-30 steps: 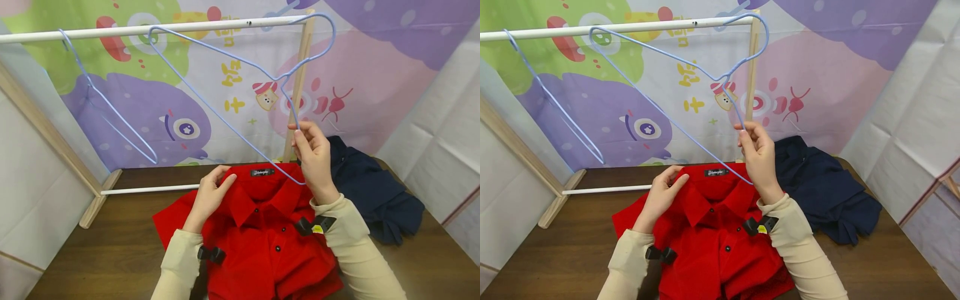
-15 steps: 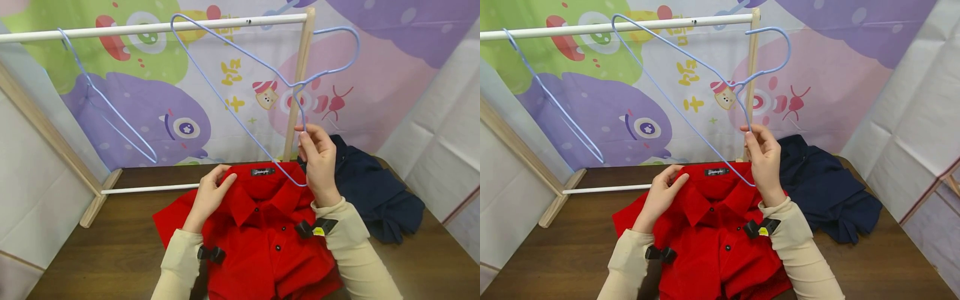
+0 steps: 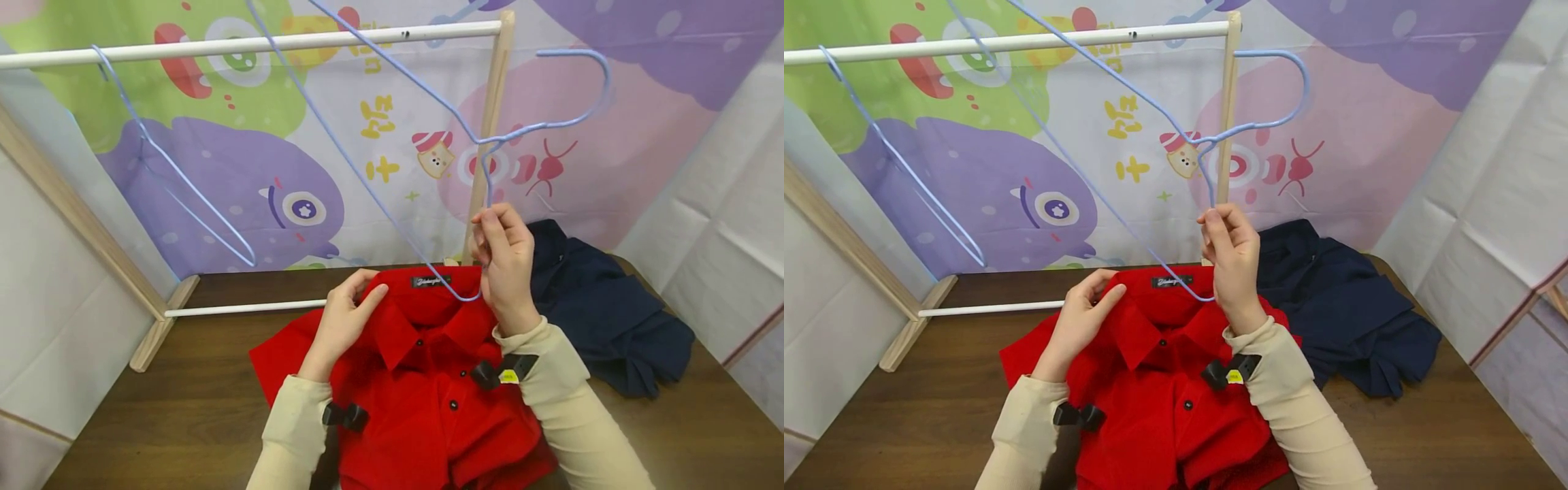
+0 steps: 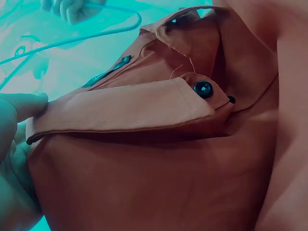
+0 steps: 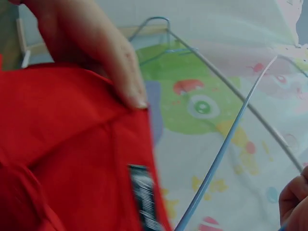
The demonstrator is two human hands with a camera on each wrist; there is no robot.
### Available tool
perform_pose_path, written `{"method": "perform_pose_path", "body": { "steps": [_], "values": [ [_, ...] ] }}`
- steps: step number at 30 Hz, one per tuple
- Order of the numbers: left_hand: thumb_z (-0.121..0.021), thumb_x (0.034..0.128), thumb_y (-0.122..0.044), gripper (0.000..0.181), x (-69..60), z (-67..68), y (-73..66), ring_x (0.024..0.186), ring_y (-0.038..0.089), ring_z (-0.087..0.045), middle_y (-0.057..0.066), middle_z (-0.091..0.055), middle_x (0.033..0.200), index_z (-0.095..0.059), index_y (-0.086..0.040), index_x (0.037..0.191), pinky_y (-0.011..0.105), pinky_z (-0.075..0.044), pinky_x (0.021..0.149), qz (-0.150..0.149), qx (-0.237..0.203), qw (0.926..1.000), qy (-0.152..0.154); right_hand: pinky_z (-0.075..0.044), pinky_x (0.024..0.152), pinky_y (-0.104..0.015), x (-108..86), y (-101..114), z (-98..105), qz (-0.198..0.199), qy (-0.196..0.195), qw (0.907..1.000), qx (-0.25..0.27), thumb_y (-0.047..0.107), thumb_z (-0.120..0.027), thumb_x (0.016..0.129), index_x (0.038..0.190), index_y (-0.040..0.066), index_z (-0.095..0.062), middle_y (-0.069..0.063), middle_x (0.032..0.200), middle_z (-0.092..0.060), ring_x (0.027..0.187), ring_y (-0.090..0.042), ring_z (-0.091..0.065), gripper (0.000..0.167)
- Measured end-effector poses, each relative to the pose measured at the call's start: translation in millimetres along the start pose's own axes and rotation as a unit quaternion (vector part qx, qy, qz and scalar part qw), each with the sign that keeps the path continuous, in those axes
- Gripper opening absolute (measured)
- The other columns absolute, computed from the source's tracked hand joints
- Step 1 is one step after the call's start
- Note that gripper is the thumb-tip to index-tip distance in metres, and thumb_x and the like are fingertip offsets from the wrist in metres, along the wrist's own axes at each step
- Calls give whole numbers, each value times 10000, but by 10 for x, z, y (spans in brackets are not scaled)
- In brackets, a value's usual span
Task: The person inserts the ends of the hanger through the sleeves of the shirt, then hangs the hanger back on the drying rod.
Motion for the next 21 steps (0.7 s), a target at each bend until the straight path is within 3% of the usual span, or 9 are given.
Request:
{"method": "perform_pose_path", "body": {
  "steps": [4, 11, 14, 21],
  "values": [
    [-596, 882, -219, 204, -23, 35, -91, 699, 103, -517, 80, -662, 849, -619, -99, 1045, 229, -418, 653, 42, -41, 10000, 20, -130, 416, -266, -50, -124, -50, -193, 28, 9998, -89, 49, -433, 941, 795, 94, -592, -1, 568, -392, 418, -136, -208, 220],
    [-578, 881, -87, 158, -121, 156, -506, 626, 46, -447, 152, -605, 741, -605, 2, 1010, 204, -375, 605, -182, -92, 9997, -98, -138, 421, -294, -117, -235, -53, -241, 38, 9990, -384, 27, -439, 931, 783, 102, -597, 14, 565, -410, 423, -98, -260, 229],
    [-577, 880, -78, 149, -126, 174, -517, 617, 51, -442, 137, -590, 722, -604, 0, 1005, 211, -373, 596, -258, -127, 9995, -111, -156, 423, -279, -113, -241, -36, -175, -65, 9992, -362, 13, -440, 928, 806, 96, -610, 10, 579, -430, 432, -93, -277, 225],
    [-592, 883, -161, 162, -77, 138, -272, 595, 90, -436, 52, -545, 677, -621, -86, 1023, 223, -370, 568, -336, -164, 9993, -69, -292, 443, -204, -92, -241, -14, 95, -141, 9997, -163, -22, -427, 919, 988, 109, -638, -2, 684, -525, 469, -105, -354, 258]
  ]
}}
Point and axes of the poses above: each hand's wrist, its own x-axis towards the middle knuckle, its own z-axis out of the back of the hand, y = z × x, the point moved 5 cm from there along x, towards the middle knuckle
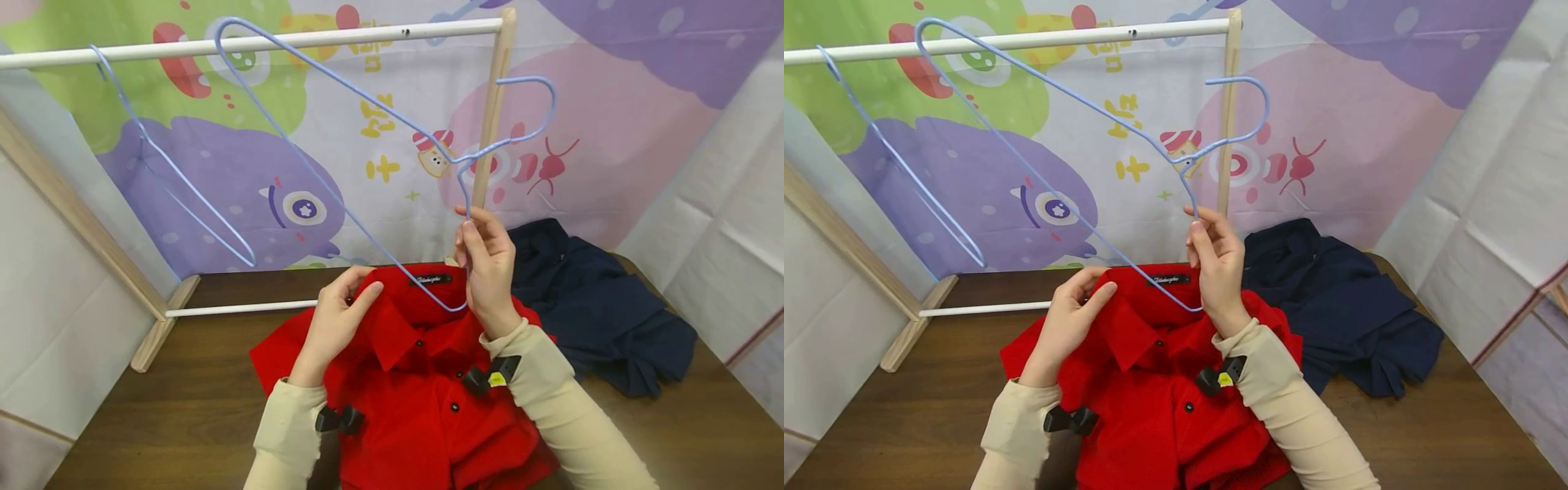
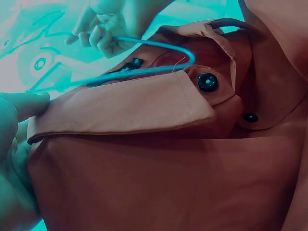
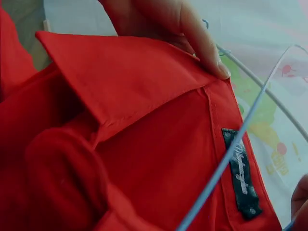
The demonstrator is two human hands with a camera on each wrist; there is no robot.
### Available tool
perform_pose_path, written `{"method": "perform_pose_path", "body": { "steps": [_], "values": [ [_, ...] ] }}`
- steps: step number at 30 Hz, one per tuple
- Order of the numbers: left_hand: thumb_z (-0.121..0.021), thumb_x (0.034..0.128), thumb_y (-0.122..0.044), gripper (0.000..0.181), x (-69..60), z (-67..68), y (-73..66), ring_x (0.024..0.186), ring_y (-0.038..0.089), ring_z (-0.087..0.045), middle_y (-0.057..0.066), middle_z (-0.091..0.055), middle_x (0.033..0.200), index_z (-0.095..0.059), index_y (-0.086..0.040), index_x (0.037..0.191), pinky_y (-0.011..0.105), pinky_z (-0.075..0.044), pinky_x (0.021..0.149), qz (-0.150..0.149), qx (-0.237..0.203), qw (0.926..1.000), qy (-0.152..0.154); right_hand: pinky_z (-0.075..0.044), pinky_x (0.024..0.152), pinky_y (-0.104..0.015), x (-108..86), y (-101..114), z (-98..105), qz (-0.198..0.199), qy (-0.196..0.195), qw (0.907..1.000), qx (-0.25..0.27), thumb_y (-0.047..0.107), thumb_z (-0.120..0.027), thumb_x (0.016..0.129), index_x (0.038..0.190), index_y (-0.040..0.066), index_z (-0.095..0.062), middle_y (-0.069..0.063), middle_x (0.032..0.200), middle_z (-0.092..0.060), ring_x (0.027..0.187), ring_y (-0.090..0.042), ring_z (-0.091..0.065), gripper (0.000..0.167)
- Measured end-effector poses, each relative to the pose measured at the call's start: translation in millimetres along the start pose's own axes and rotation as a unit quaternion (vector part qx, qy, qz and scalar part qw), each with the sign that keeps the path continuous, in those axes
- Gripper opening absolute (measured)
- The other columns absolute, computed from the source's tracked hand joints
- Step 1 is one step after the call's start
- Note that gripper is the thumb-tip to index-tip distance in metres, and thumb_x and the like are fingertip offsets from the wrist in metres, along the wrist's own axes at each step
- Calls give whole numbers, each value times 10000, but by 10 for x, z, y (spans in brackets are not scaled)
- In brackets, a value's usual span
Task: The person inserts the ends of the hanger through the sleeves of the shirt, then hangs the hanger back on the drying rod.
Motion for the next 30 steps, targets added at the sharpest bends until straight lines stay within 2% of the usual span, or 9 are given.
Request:
{"method": "perform_pose_path", "body": {
  "steps": [4, 7, 10, 13, 19, 25, 30],
  "values": [
    [-597, 881, -212, 172, -11, 19, 2, 607, 113, -450, 47, -564, 693, -625, -114, 1019, 229, -374, 573, -74, -40, 9999, -57, -341, 481, -179, -8, -12, 37, -139, 16, 9999, 95, -72, -403, 901, 982, 98, -616, -24, 747, -559, 496, -108, -390, 285],
    [-593, 883, -225, 171, -19, 44, -16, 613, 119, -455, 56, -574, 705, -626, -118, 1012, 229, -372, 578, -86, -58, 9999, -89, -335, 473, -175, -17, -17, 83, -284, -67, 9996, 46, -75, -395, 890, 931, 93, -602, -28, 721, -543, 493, -105, -386, 271],
    [-593, 884, -206, 171, -27, 63, -34, 601, 111, -435, 66, -568, 691, -627, -106, 1019, 226, -354, 575, -92, -58, 9999, -129, -310, 455, -181, -18, -11, 120, -376, -132, 9992, -3, -49, -404, 890, 888, 93, -590, -23, 685, -517, 486, -106, -367, 234],
    [-598, 881, -187, 185, -37, 70, -53, 597, 103, -429, 68, -591, 707, -627, -93, 1038, 224, -345, 576, -87, -82, 9998, -148, -248, 439, -209, -18, -9, 128, -451, -39, 9990, -37, -16, -418, 898, 885, 98, -583, -9, 657, -481, 470, -111, -315, 201],
    [-600, 879, -184, 197, -57, 57, -97, 583, 100, -414, 49, -594, 703, -623, -101, 1057, 226, -334, 566, -144, -38, 9998, -117, -241, 463, -237, -25, -3, 115, -522, 172, 9976, -411, 20, -435, 885, 867, 100, -592, 1, 621, -456, 489, -130, -297, 177],
    [-608, 873, -173, 186, -63, 46, -132, 576, 98, -411, 11, -599, 698, -629, -119, 1050, 228, -334, 555, -270, -79, 9995, -116, -239, 457, -216, 1, 10, 121, -916, -94, 9928, -764, 134, -457, 898, 699, 109, -525, 10, 563, -402, 489, -110, -313, 212],
    [-605, 875, -182, 216, -63, 43, -159, 562, 97, -390, 4, -566, 662, -626, -122, 1081, 229, -326, 541, -295, -55, 9995, -76, -250, 428, -208, 47, 39, 127, -1166, -149, 9866, -1132, 189, -465, 910, 634, 105, -509, 3, 537, -397, 460, -119, -311, 292]
  ]
}}
Point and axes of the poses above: each hand's wrist, its own x-axis towards the middle knuckle, its own z-axis out of the back of the hand, y = z × x, the point moved 5 cm from there along x, towards the middle knuckle
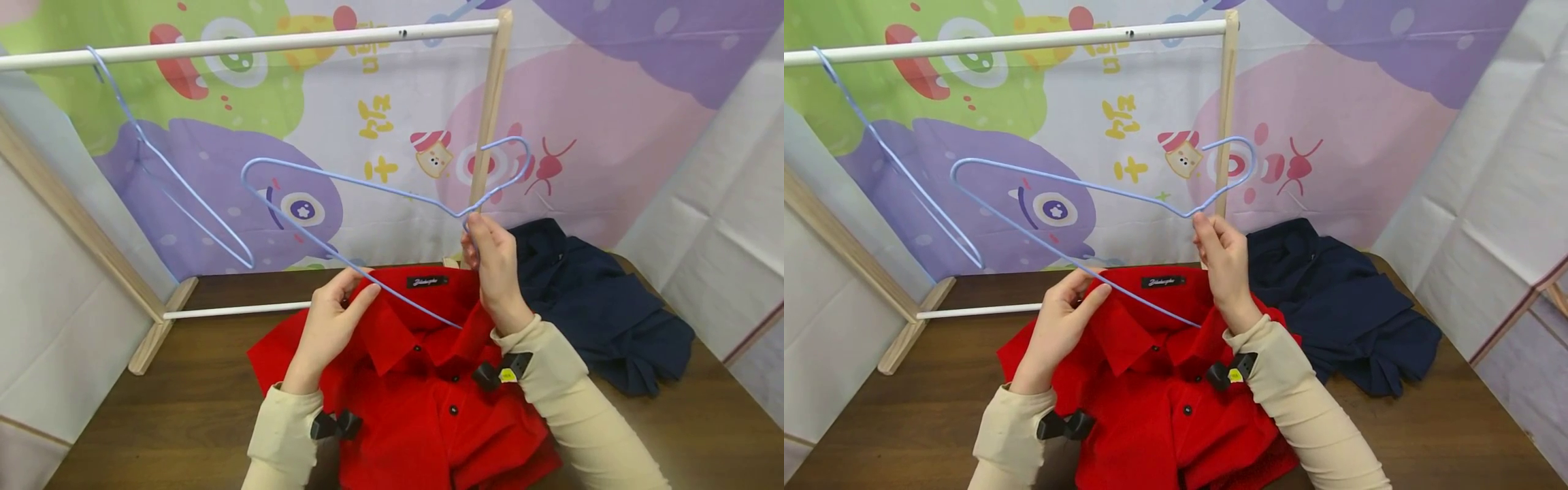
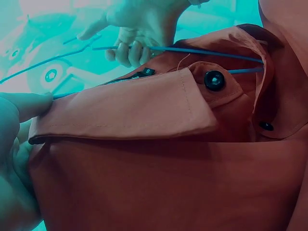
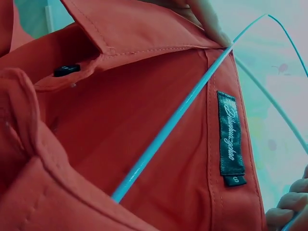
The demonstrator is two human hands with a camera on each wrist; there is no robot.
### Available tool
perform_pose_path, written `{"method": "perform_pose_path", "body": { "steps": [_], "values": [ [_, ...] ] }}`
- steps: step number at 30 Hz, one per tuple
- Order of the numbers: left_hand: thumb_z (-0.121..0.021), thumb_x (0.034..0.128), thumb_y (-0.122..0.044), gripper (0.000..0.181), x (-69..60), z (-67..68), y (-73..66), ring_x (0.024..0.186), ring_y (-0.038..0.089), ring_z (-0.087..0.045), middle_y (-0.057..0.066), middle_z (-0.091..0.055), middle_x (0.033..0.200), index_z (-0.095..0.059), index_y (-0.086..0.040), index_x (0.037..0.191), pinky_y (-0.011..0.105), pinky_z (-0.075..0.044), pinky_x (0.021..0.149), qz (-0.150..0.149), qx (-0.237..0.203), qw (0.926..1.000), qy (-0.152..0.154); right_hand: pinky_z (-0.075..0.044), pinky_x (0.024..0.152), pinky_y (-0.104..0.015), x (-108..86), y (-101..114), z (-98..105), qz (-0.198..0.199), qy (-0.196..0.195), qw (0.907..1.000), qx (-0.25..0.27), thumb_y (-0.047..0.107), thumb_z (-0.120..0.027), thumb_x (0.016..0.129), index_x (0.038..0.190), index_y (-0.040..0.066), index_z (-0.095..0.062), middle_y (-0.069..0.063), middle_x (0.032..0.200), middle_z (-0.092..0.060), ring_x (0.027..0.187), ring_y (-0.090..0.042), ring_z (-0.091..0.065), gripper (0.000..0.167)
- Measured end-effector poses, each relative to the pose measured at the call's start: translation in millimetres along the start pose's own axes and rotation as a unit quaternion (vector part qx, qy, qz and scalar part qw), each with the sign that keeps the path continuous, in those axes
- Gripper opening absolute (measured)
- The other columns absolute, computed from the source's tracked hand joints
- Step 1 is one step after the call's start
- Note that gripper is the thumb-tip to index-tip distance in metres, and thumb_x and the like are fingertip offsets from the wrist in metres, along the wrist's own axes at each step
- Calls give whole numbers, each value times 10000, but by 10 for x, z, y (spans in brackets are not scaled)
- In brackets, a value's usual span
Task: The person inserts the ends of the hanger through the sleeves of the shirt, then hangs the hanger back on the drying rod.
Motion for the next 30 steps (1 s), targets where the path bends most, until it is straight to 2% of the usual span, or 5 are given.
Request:
{"method": "perform_pose_path", "body": {
  "steps": [5, 10, 18, 24, 30],
  "values": [
    [-603, 877, -188, 213, -13, -2, -26, 550, 98, -369, -20, -494, 620, -622, -132, 1081, 237, -315, 518, -27, 60, 10000, 13, -221, 416, -251, 13, 31, 1, 78, 56, 9998, -183, 159, -481, 920, 634, 106, -573, -33, 507, -370, 436, -159, -285, 306],
    [-602, 878, -201, 211, -19, -2, -29, 553, 100, -371, -24, -486, 617, -623, -147, 1081, 237, -317, 522, -37, 135, 9999, 37, -247, 433, -236, 33, 57, 5, 162, 248, 9993, -229, 125, -465, 927, 755, 101, -652, -27, 507, -378, 446, -144, -305, 255],
    [-614, 870, -194, 196, -14, -24, -33, 520, 83, -307, -29, -476, 599, -628, -157, 1063, 232, -286, 494, 22, 156, 9998, 157, -220, 430, -220, 87, 140, -42, 298, 409, 9985, 199, 92, -454, 920, 780, 124, -645, 13, 516, -443, 448, -102, -316, 238],
    [-617, 868, -199, 200, -23, -15, -56, 522, 92, -304, -19, -455, 588, -628, -169, 1066, 230, -279, 499, 100, 149, 9998, 132, -145, 420, -226, 81, 198, -67, 720, 593, 9945, 471, 31, -470, 914, 810, 131, -645, 12, 550, -428, 467, -132, -269, 227],
    [-615, 870, -211, 127, -23, -10, -69, 547, 88, -337, -26, -448, 593, -630, -160, 985, 230, -308, 519, -7, 264, 9996, 76, -180, 440, -225, 59, 271, -87, 1344, 683, 9818, 1153, 144, -571, 894, 799, 83, -635, -9, 582, -444, 491, -146, -304, 129]
  ]
}}
Point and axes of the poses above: each hand's wrist, its own x-axis towards the middle knuckle, its own z-axis out of the back of the hand, y = z × x, the point moved 5 cm from there along x, towards the middle knuckle
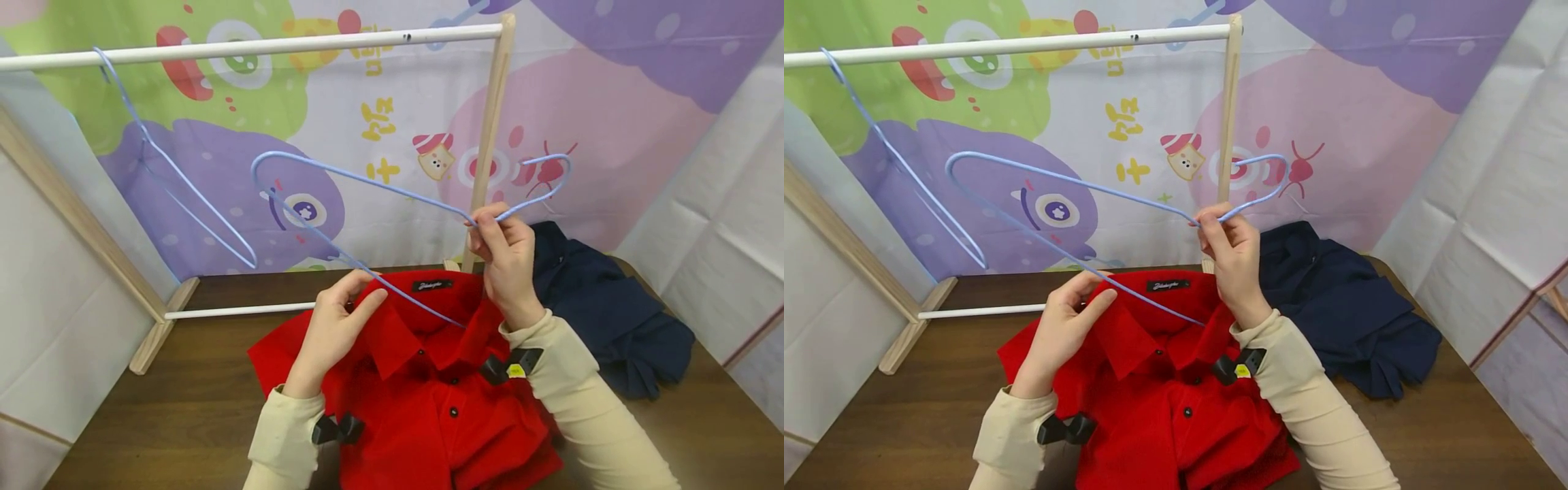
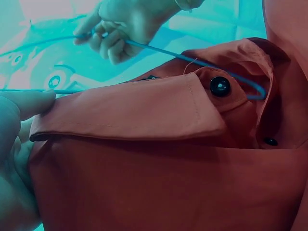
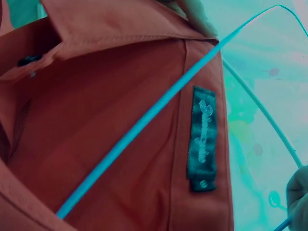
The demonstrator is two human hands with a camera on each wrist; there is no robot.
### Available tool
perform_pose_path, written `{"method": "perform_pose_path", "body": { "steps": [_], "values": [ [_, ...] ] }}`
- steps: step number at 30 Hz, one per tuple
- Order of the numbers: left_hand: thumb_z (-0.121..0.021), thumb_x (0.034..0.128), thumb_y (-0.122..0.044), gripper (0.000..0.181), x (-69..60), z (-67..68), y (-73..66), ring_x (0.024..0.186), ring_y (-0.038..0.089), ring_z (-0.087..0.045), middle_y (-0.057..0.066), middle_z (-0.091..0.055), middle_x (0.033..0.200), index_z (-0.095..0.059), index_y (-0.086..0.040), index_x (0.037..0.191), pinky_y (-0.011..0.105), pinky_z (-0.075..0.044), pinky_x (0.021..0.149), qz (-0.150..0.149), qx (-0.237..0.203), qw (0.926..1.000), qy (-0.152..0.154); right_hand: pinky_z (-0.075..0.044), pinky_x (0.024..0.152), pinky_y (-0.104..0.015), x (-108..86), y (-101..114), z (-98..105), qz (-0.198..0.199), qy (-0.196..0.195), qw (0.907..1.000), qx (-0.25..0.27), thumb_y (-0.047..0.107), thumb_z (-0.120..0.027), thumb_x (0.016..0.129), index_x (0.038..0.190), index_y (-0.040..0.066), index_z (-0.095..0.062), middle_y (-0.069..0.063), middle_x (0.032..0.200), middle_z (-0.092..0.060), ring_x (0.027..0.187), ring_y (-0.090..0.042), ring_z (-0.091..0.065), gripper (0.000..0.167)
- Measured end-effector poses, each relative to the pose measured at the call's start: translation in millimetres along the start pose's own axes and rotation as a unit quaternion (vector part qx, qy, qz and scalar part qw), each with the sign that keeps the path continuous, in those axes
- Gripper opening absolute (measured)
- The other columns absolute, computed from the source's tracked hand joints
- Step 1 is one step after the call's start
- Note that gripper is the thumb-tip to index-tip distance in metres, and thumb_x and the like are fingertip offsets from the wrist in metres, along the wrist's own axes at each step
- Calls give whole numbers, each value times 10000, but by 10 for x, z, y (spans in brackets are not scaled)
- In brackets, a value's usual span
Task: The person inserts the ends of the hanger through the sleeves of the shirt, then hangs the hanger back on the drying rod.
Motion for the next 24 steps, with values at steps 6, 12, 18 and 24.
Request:
{"method": "perform_pose_path", "body": {
  "steps": [6, 12, 18, 24],
  "values": [
    [-621, 864, -174, 145, -2, 15, -32, 544, 81, -353, -24, -456, 596, -635, -127, 1000, 227, -313, 515, -173, -81, 9997, -141, -211, 451, -227, -10, 33, -12, 502, 45, 9981, 342, 172, -610, 868, 765, 54, -615, -32, 593, -448, 499, -145, -324, 157],
    [-628, 849, -107, 166, 1, 84, -75, 520, 75, -353, -32, -426, 562, -640, -82, 1013, 230, -294, 480, -381, -162, 9981, -453, -279, 456, -201, -68, -34, 14, 495, 264, 9984, -21, 183, -614, 865, 773, 93, -634, -26, 614, -478, 520, -143, -362, 131],
    [-634, 843, -100, 142, 3, 143, -86, 496, 82, -315, -33, -375, 553, -646, -71, 982, 251, -265, 450, -439, -109, 9970, -626, -254, 435, -260, -126, -43, 36, 345, 555, 9952, -735, 181, -572, 893, 865, 103, -635, -58, 590, -426, 498, -187, -321, 104],
    [-619, 851, -79, 126, -5, 149, -87, 500, 86, -344, -33, -399, 554, -645, -63, 973, 251, -288, 457, -481, -267, 9966, -616, -242, 439, -280, -162, -12, 61, 290, 524, 9897, -1304, 134, -518, 916, 989, 90, -612, -42, 619, -439, 497, -193, -319, 127]
  ]
}}
Point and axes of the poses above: each hand's wrist, its own x-axis towards the middle knuckle, its own z-axis out of the back of the hand, y = z × x, the point moved 5 cm from there along x, towards the middle knuckle
